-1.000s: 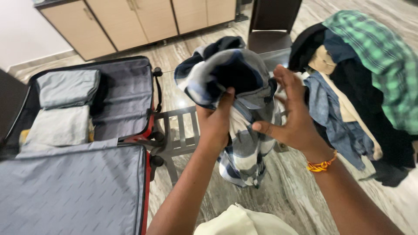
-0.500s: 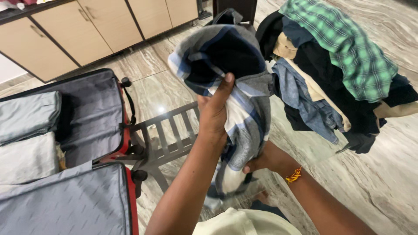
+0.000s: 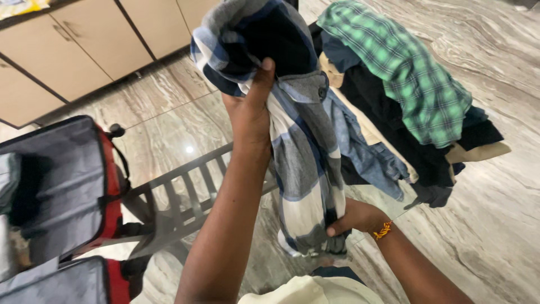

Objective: The person takes various items of clothing from a pile on a chair and places them into an open suitcase on a stand, including a blue shirt, a green plaid shirt, a checkered shirt, and several pairs of pants.

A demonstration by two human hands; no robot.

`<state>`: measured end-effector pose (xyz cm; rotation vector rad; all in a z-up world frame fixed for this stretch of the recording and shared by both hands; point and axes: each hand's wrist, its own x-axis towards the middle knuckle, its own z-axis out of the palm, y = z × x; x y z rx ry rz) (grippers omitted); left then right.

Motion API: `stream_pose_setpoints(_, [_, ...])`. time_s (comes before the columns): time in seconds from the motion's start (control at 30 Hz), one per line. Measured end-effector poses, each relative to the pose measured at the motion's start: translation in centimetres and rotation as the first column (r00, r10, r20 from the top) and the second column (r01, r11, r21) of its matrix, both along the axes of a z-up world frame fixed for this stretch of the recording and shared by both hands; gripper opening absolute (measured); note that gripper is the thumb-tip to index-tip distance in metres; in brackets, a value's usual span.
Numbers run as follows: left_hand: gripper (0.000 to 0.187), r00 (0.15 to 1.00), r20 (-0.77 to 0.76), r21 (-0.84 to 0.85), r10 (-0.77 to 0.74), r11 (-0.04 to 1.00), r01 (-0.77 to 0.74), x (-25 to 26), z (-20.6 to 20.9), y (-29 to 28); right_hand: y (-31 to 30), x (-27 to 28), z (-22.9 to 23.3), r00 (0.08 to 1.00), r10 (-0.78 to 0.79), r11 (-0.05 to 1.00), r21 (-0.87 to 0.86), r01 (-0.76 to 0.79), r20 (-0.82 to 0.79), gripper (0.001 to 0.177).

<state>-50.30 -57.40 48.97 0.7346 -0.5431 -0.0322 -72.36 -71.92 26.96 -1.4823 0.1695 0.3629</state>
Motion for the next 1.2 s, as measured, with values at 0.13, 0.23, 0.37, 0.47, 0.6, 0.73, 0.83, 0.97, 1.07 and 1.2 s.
stream_pose_setpoints(0.13, [0.03, 0.999, -0.009, -0.033, -0.054, 0.998, 0.054, 1.1, -0.6, -5.6, -6.0, -0.8, -1.3, 0.984, -0.018, 0.981, -0.195, -0.016, -0.175, 0.072])
stream_pose_setpoints(0.23, [0.033, 0.993, -0.059, -0.029, -0.098, 0.995, 0.097, 2.2, -0.9, -9.9, -10.0, -1.3, -1.0, 0.976, -0.068, 0.971, -0.238, 0.018, -0.205, 0.073])
stream_pose_setpoints(0.37, [0.037, 0.968, -0.193, -0.007, -0.16, 0.987, 0.162, 4.6, -3.1, -15.6, -14.7, -3.3, -1.6, 0.951, -0.188, 0.931, -0.354, 0.093, -0.245, 0.082])
stream_pose_setpoints(0.47, [0.04, 0.925, -0.256, -0.075, -0.282, 0.96, 0.272, 7.8, -7.1, -19.8, -17.9, -5.1, -3.6, 0.921, -0.296, 0.895, -0.409, 0.175, -0.254, 0.083])
stream_pose_setpoints(0.6, [0.039, 0.831, -0.32, -0.205, -0.454, 0.89, 0.408, 13.9, -14.3, -24.6, -21.5, -5.6, -6.4, 0.776, -0.591, 0.765, -0.456, 0.455, -0.219, 0.082])
stream_pose_setpoints(0.73, [0.041, 0.782, -0.448, -0.105, -0.433, 0.894, 0.435, 18.1, -20.6, -27.7, -23.1, -5.7, -7.2, 0.766, -0.613, 0.504, -0.65, 0.569, 0.195, 0.067])
stream_pose_setpoints(0.83, [0.058, 0.855, -0.506, 0.39, -0.111, 0.855, 0.341, 19.7, -25.7, -30.2, -22.5, -5.7, -6.7, 0.796, -0.544, 0.387, -0.763, 0.518, 0.265, 0.054])
stream_pose_setpoints(0.97, [0.076, 0.964, -0.247, 0.878, 0.1, 0.444, 0.179, 18.0, -34.6, -32.2, -21.2, -5.4, -6.9, 0.877, -0.322, 0.345, -0.818, 0.46, 0.357, 0.046])
stream_pose_setpoints(1.07, [0.086, 0.998, -0.069, 0.962, -0.006, 0.265, 0.069, 15.0, -40.7, -32.8, -21.1, -5.1, -7.9, 0.936, -0.211, 0.364, -0.866, 0.342, 0.281, 0.053])
stream_pose_setpoints(1.2, [0.109, 0.976, 0.191, 0.944, -0.1, 0.291, -0.155, 12.0, -44.3, -33.0, -20.9, -5.5, -9.6, 0.981, -0.172, 0.445, -0.881, 0.161, 0.093, 0.072])
